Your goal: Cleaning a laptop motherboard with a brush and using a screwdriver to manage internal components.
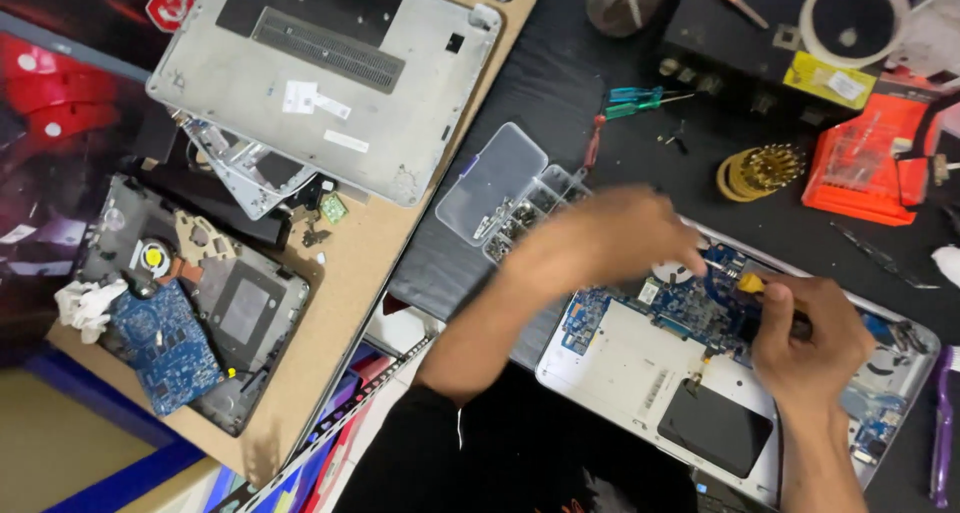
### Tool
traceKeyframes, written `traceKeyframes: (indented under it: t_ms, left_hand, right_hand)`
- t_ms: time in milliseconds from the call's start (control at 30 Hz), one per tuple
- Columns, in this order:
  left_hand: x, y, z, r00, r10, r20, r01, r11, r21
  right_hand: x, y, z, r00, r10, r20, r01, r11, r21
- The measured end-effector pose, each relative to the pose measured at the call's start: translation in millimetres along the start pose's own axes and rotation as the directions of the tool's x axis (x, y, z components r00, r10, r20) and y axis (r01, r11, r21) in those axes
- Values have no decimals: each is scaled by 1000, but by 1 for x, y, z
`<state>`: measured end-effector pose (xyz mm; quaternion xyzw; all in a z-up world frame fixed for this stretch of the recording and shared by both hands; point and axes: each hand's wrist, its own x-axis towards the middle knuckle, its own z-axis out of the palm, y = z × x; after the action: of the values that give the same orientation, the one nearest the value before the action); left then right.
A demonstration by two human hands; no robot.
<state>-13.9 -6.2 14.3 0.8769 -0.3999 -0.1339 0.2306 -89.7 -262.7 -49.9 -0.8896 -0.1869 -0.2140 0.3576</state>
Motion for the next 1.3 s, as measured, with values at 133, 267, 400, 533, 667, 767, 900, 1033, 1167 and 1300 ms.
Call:
traceKeyframes:
  t_ms: [133,267,400,533,667,767,900,1033,1167,1300]
  left_hand:
    - [-78,-13,-50,798,249,-549,-129,960,248]
    - [-109,-18,-60,763,232,-604,-107,966,236]
    - [-118,-35,-43,793,173,-584,-13,963,268]
    - [-112,-46,-29,808,112,-578,57,962,266]
    - [-111,-54,-26,827,58,-558,36,987,157]
    - [-111,-58,-23,838,50,-543,17,993,118]
    - [-119,-58,-24,854,-104,-509,121,993,-1]
    - [-135,-58,-46,802,-86,-591,104,995,-4]
    - [-143,-25,-81,736,-27,-676,156,979,131]
    - [-122,-11,-74,690,73,-721,117,971,210]
  right_hand:
    - [-1,0,1,999,39,12,-39,997,64]
    - [-4,-1,1,993,-116,39,113,992,56]
    - [7,-16,3,976,-211,47,202,968,150]
    - [4,-7,4,972,-226,69,213,964,158]
    - [-1,-4,4,978,-199,54,189,971,146]
    - [-1,-3,5,976,-212,58,202,969,141]
    - [1,-9,2,976,-193,98,180,975,130]
    - [1,0,7,973,-218,72,207,969,138]
    - [6,-6,5,968,-243,60,233,962,139]
    - [4,-5,3,983,-184,19,183,980,76]
